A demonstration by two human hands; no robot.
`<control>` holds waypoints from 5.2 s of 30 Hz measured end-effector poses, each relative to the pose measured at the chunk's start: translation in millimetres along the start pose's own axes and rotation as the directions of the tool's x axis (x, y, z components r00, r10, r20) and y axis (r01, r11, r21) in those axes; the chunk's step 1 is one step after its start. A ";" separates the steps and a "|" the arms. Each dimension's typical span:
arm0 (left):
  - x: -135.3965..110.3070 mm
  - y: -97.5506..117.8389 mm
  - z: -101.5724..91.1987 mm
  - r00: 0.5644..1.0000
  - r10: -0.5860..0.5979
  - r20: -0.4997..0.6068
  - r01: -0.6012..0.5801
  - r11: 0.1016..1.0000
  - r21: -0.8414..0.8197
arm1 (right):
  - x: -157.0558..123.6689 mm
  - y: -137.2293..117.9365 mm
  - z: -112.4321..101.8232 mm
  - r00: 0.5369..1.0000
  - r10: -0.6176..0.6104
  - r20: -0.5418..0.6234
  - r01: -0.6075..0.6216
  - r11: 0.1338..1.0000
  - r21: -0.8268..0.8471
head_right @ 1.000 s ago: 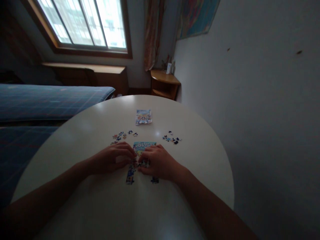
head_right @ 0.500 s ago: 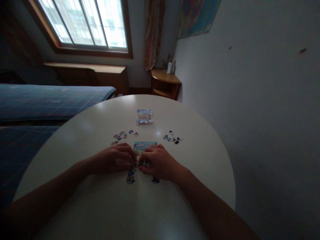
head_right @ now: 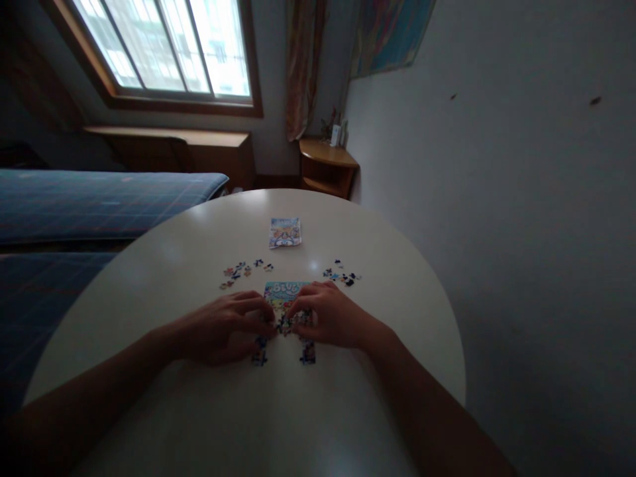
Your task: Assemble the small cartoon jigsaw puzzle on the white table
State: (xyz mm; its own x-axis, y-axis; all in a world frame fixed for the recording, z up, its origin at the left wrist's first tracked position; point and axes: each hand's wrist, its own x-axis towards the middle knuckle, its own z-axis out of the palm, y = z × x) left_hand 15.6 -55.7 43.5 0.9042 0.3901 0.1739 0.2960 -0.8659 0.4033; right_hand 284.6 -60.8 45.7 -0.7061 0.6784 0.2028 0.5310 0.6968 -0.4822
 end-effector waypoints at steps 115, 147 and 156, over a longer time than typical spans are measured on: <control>3.4 -11.1 19.0 0.902 -0.271 -0.337 0.218 0.958 -0.186 | 9.0 8.0 8.2 0.966 0.125 -0.227 -0.140 0.989 -0.055; -0.8 -4.3 17.0 0.990 -0.133 -0.054 0.136 0.989 0.062 | -0.2 15.7 -1.0 0.987 0.154 -0.040 -0.156 0.987 -0.032; -1.7 -7.6 20.1 0.990 -0.120 -0.079 0.125 0.990 0.062 | -2.7 20.0 -6.7 0.974 0.204 -0.096 -0.212 0.974 -0.077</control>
State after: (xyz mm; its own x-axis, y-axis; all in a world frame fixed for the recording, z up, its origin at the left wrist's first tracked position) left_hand 18.0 -56.1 22.0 0.8350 0.5147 0.1945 0.4252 -0.8280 0.3656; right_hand 300.2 -47.2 41.2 -0.5347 0.8254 0.1811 0.7030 0.5534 -0.4467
